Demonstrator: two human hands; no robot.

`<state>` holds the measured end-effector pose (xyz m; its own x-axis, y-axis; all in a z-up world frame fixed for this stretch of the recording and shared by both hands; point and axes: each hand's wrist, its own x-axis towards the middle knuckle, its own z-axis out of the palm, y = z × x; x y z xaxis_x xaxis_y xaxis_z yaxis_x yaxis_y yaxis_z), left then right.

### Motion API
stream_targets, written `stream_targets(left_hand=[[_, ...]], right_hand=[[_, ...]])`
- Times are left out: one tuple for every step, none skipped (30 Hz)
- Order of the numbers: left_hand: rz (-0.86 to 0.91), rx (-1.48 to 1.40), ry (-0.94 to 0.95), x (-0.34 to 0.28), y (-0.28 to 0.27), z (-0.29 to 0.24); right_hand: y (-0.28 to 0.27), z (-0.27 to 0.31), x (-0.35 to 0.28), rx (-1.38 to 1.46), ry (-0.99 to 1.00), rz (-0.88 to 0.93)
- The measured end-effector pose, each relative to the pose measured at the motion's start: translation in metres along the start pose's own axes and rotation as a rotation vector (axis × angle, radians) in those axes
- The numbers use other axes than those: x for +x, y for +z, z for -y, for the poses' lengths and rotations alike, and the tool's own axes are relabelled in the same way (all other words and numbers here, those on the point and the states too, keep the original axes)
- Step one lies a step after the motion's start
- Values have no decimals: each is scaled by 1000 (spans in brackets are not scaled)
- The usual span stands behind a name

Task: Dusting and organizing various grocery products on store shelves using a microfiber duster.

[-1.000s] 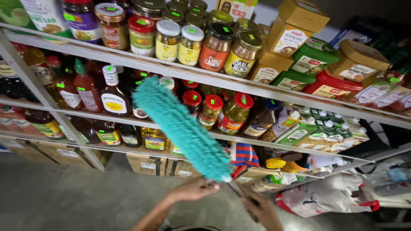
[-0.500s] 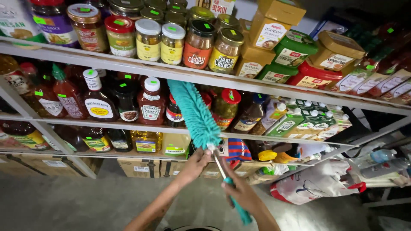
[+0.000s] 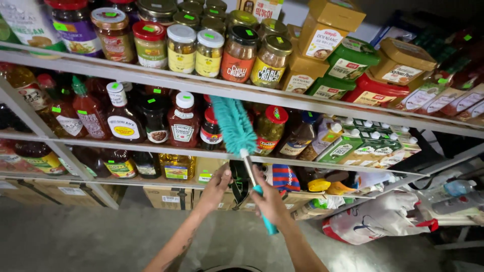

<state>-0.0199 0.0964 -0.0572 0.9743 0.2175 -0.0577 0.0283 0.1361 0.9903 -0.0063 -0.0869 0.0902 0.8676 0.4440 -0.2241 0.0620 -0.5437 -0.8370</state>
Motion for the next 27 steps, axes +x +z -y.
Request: stream_targets(left_hand=[[4, 1, 4, 2, 0, -1], [-13, -21, -13, 2, 0, 0], [-29, -43, -30, 3, 0, 0], [-26, -43, -28, 4, 0, -2], [-21, -56, -45, 5, 0, -4], [-16, -70, -66, 3, 0, -6], [-14, -69, -68, 2, 1, -13], [-16, -31, -81, 1, 1, -21], [-17, 8, -94, 1, 1, -28], [-13, 9, -93, 1, 4, -28], [-33, 7, -11, 2, 7, -27], [-52, 5, 75, 5, 10, -26], [-47, 5, 79, 8, 12, -22], [-19, -30, 100, 8, 16, -16], [9, -65, 121, 7, 19, -9], [12, -66, 119, 4, 23, -15], [7, -92, 181, 1, 26, -21], [3, -117, 249, 2, 29, -28], [6, -116, 253, 0, 29, -34], [3, -18, 178, -3, 29, -41], [0, 80, 103, -6, 30, -47], [0, 78, 106, -6, 30, -52], [17, 57, 155, -6, 31, -56], [34, 39, 198, -10, 31, -60], [35, 38, 196, -10, 32, -61], [49, 64, 138, -11, 33, -63], [62, 90, 80, -13, 35, -64]], right_hand=[[-1, 2, -3, 1, -2, -5], [-2, 3, -7, 4, -8, 46], [-3, 4, -10, 7, -14, 98], [-5, 1, -9, 7, -14, 94], [-8, -2, -7, 6, 7, 96], [-10, -6, -7, 7, 30, 100], [-5, 0, -10, 8, 33, 99], [0, 7, -13, -1, 63, 41], [5, 14, -16, -10, 93, -16], [5, 20, -20, -9, 94, -20], [5, 26, -25, -49, 165, 25], [4, 32, -29, -91, 233, 67], [1, 18, -27, -90, 232, 60], [-2, 3, -27, -107, 58, 59], [-6, -12, -28, -123, -117, 56], [-3, -12, -31, -123, -113, 54], [0, -12, -34, -178, -157, -16], [2, -10, -35, -233, -206, -88], [1, -6, -39, -234, -208, -93], [0, -3, -43, -136, -61, -66], [-1, 1, -48, -37, 85, -37], [-5, -7, -45, -40, 83, -39], [-9, -15, -42, 42, 70, -86], [-11, -24, -41, 126, 61, -131], [-15, -22, -35, 126, 63, -131], [-20, -20, -31, 116, 22, -173], [-24, -19, -27, 106, -19, -214]])
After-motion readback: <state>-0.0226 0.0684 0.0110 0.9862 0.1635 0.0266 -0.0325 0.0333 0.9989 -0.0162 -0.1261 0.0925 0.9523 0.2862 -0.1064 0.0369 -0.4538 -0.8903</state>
